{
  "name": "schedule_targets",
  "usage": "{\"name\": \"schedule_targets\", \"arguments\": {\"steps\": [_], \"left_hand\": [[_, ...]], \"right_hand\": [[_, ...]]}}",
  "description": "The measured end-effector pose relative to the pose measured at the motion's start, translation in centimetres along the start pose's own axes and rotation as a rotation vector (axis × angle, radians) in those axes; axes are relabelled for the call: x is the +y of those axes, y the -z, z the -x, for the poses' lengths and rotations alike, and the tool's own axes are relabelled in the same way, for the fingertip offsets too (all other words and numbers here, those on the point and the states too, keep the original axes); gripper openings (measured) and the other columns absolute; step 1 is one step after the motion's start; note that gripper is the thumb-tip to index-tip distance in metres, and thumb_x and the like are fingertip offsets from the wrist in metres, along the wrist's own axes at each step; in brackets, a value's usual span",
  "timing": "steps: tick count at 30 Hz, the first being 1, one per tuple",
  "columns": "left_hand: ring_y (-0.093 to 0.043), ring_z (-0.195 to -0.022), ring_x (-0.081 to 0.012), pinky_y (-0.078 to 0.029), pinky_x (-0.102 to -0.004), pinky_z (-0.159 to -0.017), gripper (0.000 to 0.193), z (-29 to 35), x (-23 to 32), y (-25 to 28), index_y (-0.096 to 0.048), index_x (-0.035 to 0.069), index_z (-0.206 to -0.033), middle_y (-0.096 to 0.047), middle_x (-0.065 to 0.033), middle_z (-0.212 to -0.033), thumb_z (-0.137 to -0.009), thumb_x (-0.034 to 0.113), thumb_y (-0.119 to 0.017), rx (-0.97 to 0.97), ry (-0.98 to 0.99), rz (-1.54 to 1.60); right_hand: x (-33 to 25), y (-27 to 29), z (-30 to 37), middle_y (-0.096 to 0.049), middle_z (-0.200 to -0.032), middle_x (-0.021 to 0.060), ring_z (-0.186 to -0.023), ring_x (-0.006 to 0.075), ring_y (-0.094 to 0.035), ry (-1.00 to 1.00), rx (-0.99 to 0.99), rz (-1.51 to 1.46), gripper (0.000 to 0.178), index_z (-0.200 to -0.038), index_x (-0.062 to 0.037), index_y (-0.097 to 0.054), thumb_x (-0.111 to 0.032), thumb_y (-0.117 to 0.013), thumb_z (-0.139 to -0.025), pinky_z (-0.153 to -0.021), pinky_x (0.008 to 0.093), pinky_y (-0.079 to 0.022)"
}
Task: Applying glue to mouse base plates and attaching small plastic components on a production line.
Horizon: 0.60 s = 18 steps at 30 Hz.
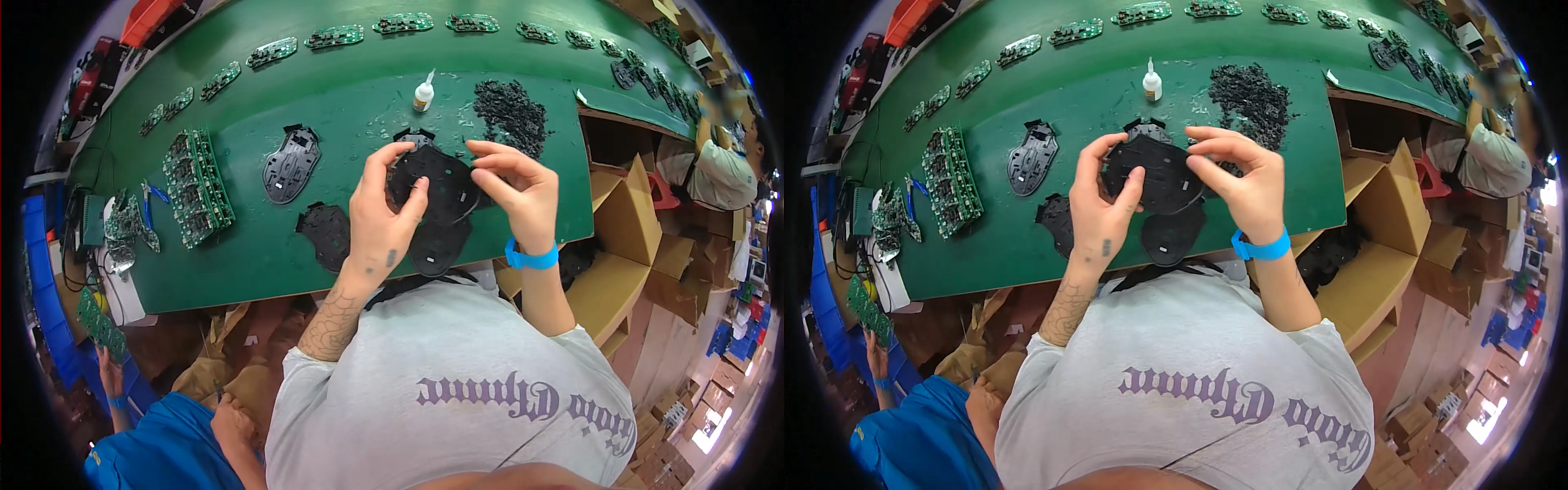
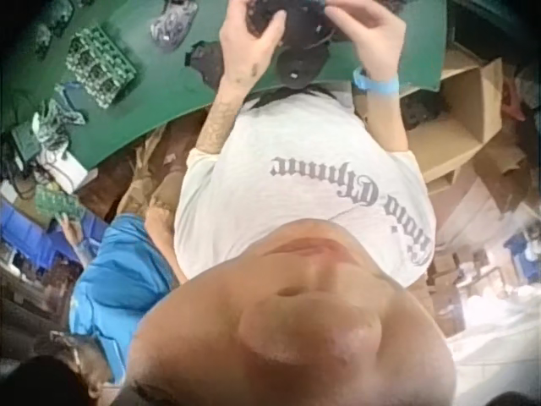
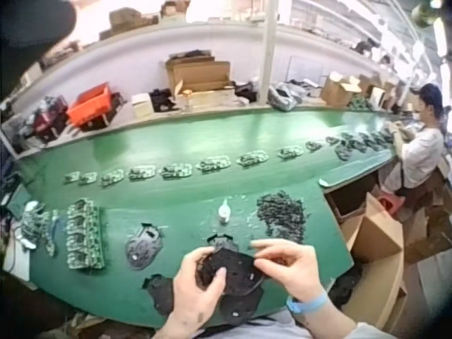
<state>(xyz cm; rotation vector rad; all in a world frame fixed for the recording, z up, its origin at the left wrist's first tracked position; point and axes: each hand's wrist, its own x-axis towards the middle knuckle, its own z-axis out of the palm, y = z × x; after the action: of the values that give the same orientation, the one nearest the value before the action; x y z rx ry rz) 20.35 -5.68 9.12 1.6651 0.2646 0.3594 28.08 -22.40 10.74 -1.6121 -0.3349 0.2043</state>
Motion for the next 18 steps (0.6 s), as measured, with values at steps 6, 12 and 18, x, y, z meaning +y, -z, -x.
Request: {"name": "schedule_targets", "arguments": {"steps": [6, 12, 18], "left_hand": [[-0.060, -0.086, -0.0124, -0.053, -0.0249, -0.067, 0.040, 0.3, -0.1, -0.2, -0.048, 0.002, -0.122, -0.056, -0.0095, -0.108, -0.085, 0.002, -0.064, 0.000, -0.074, -0.044], [-0.059, -0.085, -0.0110, -0.054, -0.0221, -0.063, 0.039, 0.3, -0.4, -0.7, -0.048, 0.002, -0.122, -0.054, -0.0072, -0.111, -0.086, 0.001, -0.063, -0.038, -0.111, -0.026], [-0.059, -0.084, -0.0105, -0.052, -0.0219, -0.064, 0.050, 0.4, -0.2, -1.2, -0.042, 0.003, -0.133, -0.054, -0.0083, -0.113, -0.087, 0.003, -0.063, -0.147, -0.091, -0.017]], "right_hand": [[1.0, -1.2, -0.1, -0.065, -0.109, 0.0129, -0.099, 0.0152, -0.061, -0.134, -0.100, -0.133, 0.016, -0.091, 0.0028, -0.067, 0.000, -0.071, -0.077, -0.084, 0.0262, -0.050], [1.6, -0.5, -0.5, -0.064, -0.099, 0.0058, -0.091, 0.0109, -0.061, -0.301, -0.125, -0.366, 0.035, -0.112, -0.0003, -0.059, -0.001, -0.071, -0.079, -0.081, 0.0237, -0.050], [1.4, 3.6, -2.4, -0.068, -0.092, 0.0044, -0.084, 0.0104, -0.063, -0.334, -0.170, -0.154, 0.023, -0.103, -0.0013, -0.067, -0.008, -0.070, -0.081, -0.076, 0.0243, -0.050]]}}
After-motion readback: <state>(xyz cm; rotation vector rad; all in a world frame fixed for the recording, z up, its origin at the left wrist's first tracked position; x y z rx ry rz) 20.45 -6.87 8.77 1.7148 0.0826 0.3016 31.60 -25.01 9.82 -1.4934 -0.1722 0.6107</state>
